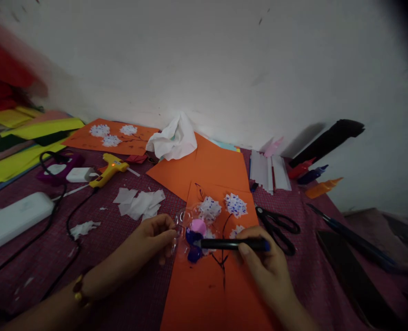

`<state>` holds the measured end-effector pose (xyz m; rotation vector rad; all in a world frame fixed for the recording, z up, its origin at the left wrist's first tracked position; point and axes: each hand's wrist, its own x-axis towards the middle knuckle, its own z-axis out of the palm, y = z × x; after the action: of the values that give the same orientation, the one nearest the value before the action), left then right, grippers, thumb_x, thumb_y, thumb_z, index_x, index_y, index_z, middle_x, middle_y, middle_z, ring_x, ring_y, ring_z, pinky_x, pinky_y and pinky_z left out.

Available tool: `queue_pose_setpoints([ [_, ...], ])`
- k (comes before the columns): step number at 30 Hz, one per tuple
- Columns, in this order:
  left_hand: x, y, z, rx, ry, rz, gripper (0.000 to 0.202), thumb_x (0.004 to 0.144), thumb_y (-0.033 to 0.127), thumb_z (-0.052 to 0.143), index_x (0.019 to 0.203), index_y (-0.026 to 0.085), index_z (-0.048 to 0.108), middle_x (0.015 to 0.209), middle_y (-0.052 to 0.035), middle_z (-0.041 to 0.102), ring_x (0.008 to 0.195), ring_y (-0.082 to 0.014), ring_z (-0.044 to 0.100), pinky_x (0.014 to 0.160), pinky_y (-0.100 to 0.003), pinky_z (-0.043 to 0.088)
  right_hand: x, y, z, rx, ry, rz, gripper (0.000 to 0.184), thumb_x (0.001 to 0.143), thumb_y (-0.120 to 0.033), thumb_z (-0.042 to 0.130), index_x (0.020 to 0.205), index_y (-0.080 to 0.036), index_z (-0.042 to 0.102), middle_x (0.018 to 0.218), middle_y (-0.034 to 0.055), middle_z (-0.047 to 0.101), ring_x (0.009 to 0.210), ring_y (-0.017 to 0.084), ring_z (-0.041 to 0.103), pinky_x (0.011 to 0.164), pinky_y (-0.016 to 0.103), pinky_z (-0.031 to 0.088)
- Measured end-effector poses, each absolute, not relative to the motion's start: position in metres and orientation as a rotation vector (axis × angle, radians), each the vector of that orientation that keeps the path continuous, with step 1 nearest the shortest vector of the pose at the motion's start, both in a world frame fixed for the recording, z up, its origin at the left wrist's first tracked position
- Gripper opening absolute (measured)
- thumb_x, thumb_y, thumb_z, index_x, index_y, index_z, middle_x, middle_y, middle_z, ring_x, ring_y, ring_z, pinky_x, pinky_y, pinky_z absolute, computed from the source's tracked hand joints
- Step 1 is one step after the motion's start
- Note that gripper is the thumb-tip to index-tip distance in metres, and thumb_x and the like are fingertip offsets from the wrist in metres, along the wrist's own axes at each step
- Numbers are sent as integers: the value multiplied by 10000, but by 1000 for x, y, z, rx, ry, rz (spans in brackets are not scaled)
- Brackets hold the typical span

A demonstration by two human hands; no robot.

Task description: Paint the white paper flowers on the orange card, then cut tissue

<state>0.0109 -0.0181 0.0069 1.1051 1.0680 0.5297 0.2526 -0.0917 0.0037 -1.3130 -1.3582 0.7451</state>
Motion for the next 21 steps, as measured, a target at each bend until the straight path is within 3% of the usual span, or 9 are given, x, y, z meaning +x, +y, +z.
queue_pose_setpoints([
  [8,9,-16,4,1063,1048,562,217,749,343,648,756,202,483,569,67,571,436,-67,468,413,-180,385,260,-89,-2,-1171,-1034,957,81,875,-316,627,884,-236,613,622,-19,612,516,124,555,486,217,455],
  [15,-6,-6,-3,1000,1095,664,251,734,335,712,820,208,514,600,66,555,490,-80,484,410,-174,375,296,-83,12,-1379,-1142,782,83,860,-241,584,779,-221,580,585,-62,467,470,83,406,437,197,319],
  [21,-5,-2,3,1002,1137,659,236,742,329,699,806,210,505,589,62,536,487,-84,464,411,-182,362,293,-78,19,-1528,-1371,794,87,816,-226,555,734,-206,540,585,-58,444,495,92,382,455,224,301],
])
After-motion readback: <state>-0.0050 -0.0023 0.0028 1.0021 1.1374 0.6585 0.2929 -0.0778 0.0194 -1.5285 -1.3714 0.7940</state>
